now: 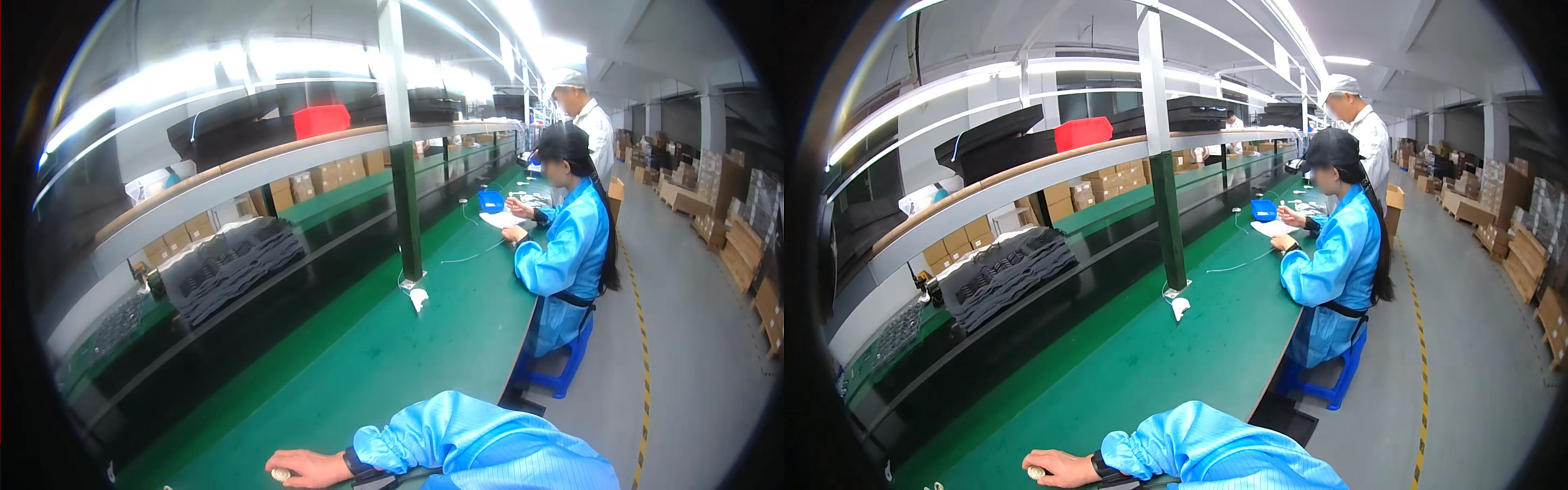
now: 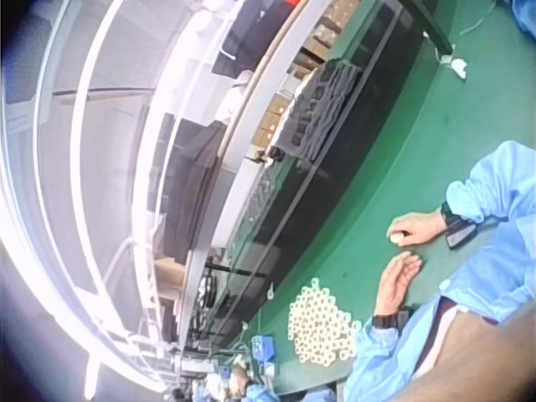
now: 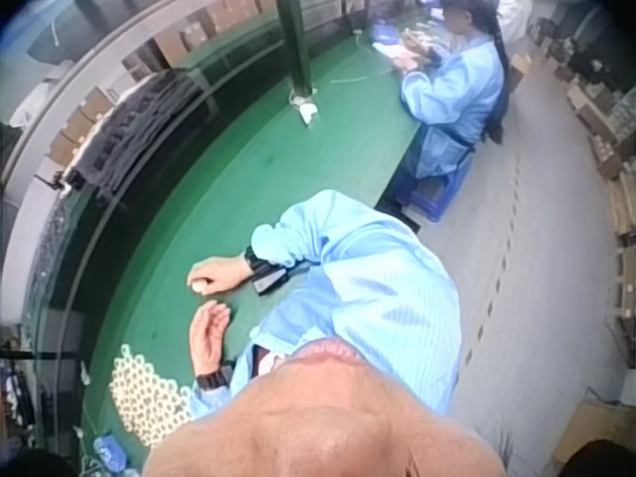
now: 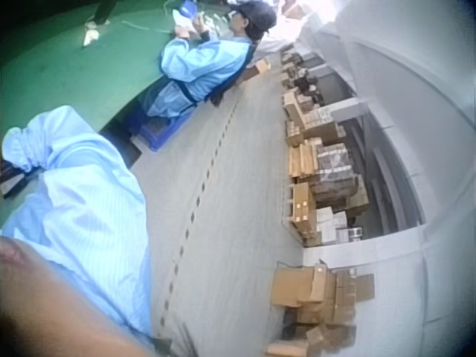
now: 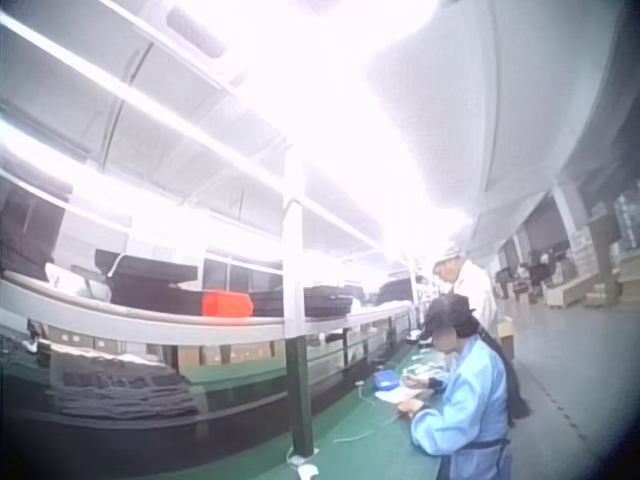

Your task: Assembling small mechanical components including gears and white plastic housings on a production line.

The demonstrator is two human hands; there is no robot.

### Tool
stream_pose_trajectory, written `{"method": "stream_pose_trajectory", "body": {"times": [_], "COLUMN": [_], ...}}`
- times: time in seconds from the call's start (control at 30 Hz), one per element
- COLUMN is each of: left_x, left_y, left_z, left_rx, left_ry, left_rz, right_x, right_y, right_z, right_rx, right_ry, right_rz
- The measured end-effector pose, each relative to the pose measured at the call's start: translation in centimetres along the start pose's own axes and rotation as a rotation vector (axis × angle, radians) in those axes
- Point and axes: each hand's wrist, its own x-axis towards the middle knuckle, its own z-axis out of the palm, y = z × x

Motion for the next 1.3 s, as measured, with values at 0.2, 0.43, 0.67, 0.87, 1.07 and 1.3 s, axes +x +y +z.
{"method": "stream_pose_trajectory", "body": {"times": [0.2, 0.43, 0.67, 0.87, 1.07, 1.3], "left_x": [0.1, -1.4, 1.3, 1.5, 2.0, 1.7], "left_y": [0.0, 0.1, -0.9, -2.2, -1.9, -1.1], "left_z": [0.7, 1.5, -0.1, -0.4, -0.2, -0.5], "left_rx": [0.024, 0.007, -0.048, -0.114, -0.148, -0.071], "left_ry": [-0.004, 0.134, -0.100, -0.068, -0.113, -0.085], "left_rz": [-0.002, 0.051, 0.022, 0.004, -0.036, -0.039], "right_x": [-0.2, 0.7, 4.6, 13.0, 13.3, 11.2], "right_y": [0.1, 2.3, 1.7, 4.1, 6.7, 5.7], "right_z": [-0.7, 1.4, -4.6, 1.7, 6.8, 2.6], "right_rx": [-0.011, 0.165, 0.769, 0.728, 0.827, 1.198], "right_ry": [-0.018, -0.031, 0.065, -0.041, -0.157, -0.073], "right_rz": [0.097, 0.254, 0.729, 0.724, 0.787, 0.804]}}
